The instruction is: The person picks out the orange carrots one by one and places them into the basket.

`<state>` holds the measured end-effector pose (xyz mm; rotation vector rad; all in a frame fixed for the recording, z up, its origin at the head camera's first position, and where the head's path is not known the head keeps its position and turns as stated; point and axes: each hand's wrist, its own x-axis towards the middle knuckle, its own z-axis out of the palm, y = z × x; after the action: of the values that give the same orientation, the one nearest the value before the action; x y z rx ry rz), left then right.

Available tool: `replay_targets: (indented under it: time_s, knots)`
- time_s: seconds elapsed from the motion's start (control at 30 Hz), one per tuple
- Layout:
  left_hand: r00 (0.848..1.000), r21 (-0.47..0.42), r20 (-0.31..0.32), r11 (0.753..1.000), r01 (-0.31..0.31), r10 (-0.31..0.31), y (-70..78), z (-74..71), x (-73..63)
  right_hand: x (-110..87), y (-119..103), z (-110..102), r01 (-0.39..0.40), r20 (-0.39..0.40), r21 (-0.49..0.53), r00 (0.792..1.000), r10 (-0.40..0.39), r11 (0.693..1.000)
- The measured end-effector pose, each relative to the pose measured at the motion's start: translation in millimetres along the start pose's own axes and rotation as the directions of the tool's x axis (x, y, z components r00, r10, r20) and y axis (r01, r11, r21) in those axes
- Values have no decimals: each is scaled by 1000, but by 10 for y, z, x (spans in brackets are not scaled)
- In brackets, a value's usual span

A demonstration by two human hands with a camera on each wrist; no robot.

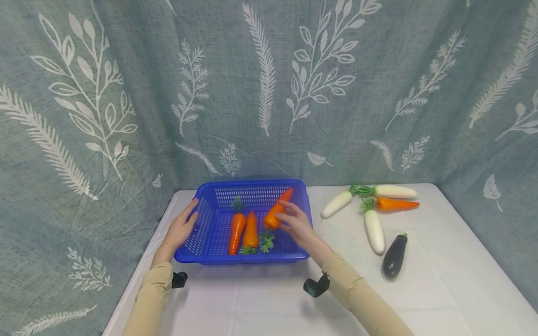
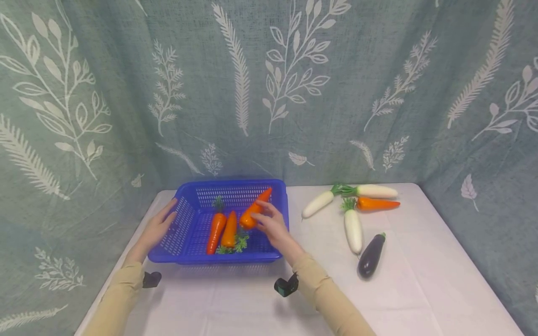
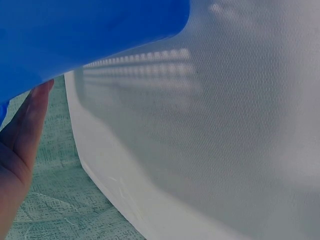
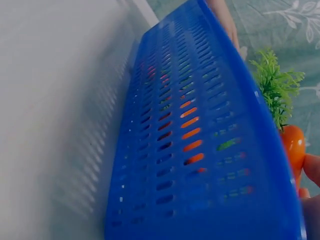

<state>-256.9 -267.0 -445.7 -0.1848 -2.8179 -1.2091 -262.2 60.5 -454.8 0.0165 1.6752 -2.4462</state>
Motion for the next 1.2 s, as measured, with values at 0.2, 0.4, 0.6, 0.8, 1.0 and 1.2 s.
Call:
replay_targets:
  time_s: [0.2,0.4,0.6,0.8,1.0,1.2]
  knots:
    - [1000,2,4,1000,0,0,-13,17,15,41,89,24,-13,-12,-19,1000,13,1000]
    - [1000,-9,0,1000,0,0,-19,22,17,75,117,78,-65,-39,-59,997,62,996]
    - [1000,-6,5,1000,1,-1,-15,19,6,76,148,168,-94,-81,-118,993,84,989]
    - [1000,-6,-2,1000,-6,6,-31,18,7,113,233,283,-84,-92,-199,993,67,976]
    - [1000,-6,-5,1000,-16,16,-57,15,18,124,263,361,-98,-128,-297,990,63,950]
    - [1000,-2,-7,1000,-21,21,-74,5,34,116,269,374,-119,-154,-420,986,59,900]
